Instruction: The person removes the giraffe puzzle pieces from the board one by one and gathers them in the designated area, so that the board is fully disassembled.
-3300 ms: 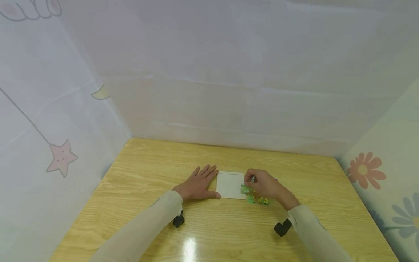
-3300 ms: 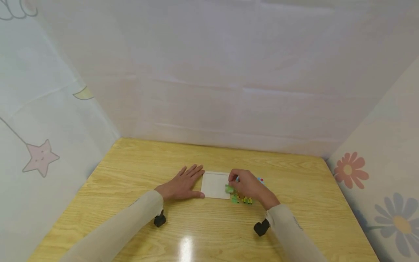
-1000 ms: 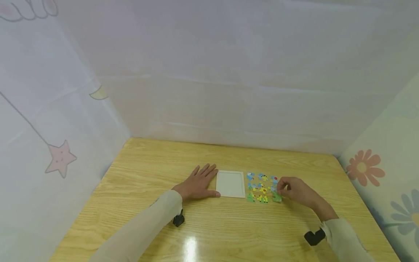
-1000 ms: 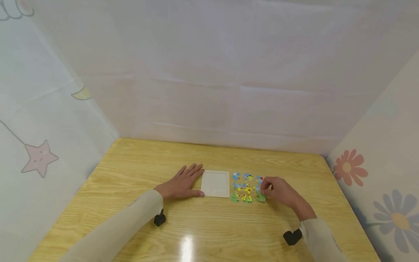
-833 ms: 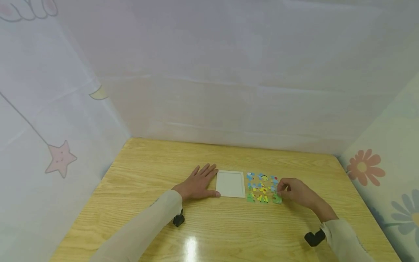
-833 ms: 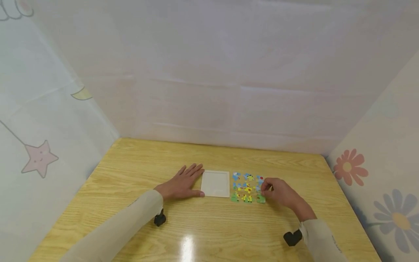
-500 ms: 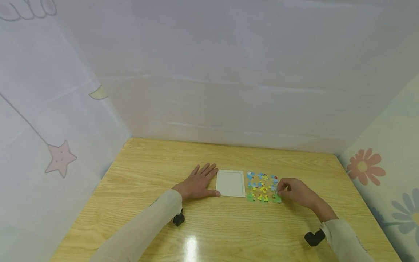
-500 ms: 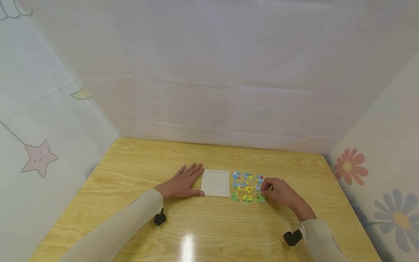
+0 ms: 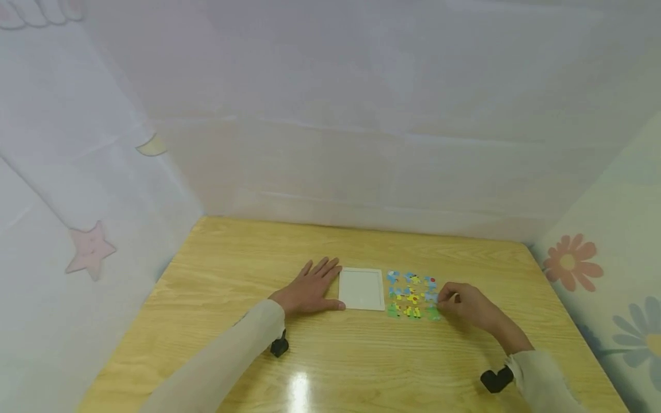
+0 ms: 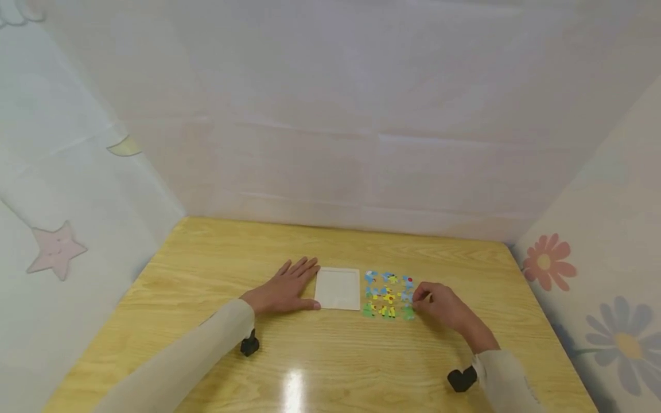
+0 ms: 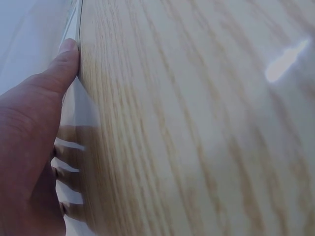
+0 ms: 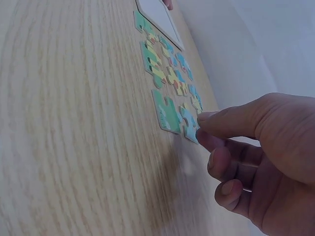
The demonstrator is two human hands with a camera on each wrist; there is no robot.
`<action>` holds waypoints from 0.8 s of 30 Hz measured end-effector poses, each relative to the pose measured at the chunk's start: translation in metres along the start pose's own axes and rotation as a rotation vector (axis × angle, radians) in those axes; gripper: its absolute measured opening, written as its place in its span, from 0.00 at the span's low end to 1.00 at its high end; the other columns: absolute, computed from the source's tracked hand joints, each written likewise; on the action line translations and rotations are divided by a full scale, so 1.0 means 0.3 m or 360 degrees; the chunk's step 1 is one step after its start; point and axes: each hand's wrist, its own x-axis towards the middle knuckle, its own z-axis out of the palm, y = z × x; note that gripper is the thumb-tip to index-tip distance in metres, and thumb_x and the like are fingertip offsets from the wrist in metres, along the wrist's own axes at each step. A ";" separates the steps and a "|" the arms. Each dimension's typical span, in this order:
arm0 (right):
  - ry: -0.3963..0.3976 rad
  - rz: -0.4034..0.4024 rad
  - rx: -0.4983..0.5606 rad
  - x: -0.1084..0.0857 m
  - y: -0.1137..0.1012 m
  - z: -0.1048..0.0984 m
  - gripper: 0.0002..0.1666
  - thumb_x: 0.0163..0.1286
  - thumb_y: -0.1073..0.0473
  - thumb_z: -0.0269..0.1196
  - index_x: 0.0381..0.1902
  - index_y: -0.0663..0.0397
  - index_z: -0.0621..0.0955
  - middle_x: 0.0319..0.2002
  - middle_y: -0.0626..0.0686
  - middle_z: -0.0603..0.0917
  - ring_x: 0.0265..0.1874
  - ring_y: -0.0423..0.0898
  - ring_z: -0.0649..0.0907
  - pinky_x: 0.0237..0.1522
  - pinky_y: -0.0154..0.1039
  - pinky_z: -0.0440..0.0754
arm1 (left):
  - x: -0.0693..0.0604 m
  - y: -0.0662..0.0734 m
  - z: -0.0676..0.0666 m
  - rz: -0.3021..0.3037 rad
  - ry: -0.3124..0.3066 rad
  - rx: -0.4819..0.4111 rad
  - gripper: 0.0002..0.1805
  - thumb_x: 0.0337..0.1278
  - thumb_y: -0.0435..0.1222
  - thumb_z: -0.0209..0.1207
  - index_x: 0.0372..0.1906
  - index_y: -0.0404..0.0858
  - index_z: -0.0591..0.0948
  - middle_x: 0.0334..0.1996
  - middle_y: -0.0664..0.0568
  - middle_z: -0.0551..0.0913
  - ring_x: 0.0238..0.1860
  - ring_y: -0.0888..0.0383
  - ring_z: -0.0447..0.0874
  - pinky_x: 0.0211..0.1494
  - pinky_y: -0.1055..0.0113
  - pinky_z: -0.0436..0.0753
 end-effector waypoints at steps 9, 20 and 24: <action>-0.0019 0.0004 -0.0016 0.005 0.002 0.011 0.06 0.80 0.58 0.64 0.45 0.54 0.84 0.46 0.53 0.87 0.37 0.41 0.81 0.37 0.34 0.81 | -0.003 0.002 -0.023 -0.0017 -0.0053 0.0046 0.55 0.72 0.70 0.52 0.88 0.42 0.50 0.90 0.47 0.43 0.90 0.43 0.38 0.90 0.36 0.43; -0.0020 -0.0012 -0.0046 0.020 -0.008 0.008 0.04 0.80 0.61 0.63 0.47 0.55 0.83 0.44 0.53 0.87 0.31 0.40 0.77 0.32 0.34 0.78 | -0.015 -0.041 -0.022 0.0014 -0.0042 -0.0097 0.54 0.75 0.69 0.48 0.89 0.45 0.42 0.90 0.45 0.39 0.90 0.41 0.36 0.91 0.38 0.42; -0.0034 -0.0027 -0.0058 0.025 -0.035 -0.007 0.08 0.80 0.64 0.61 0.52 0.58 0.83 0.51 0.59 0.86 0.37 0.42 0.79 0.32 0.34 0.81 | -0.039 -0.052 -0.051 0.0019 -0.0077 -0.0127 0.49 0.79 0.64 0.48 0.89 0.46 0.44 0.90 0.44 0.40 0.90 0.40 0.37 0.90 0.37 0.44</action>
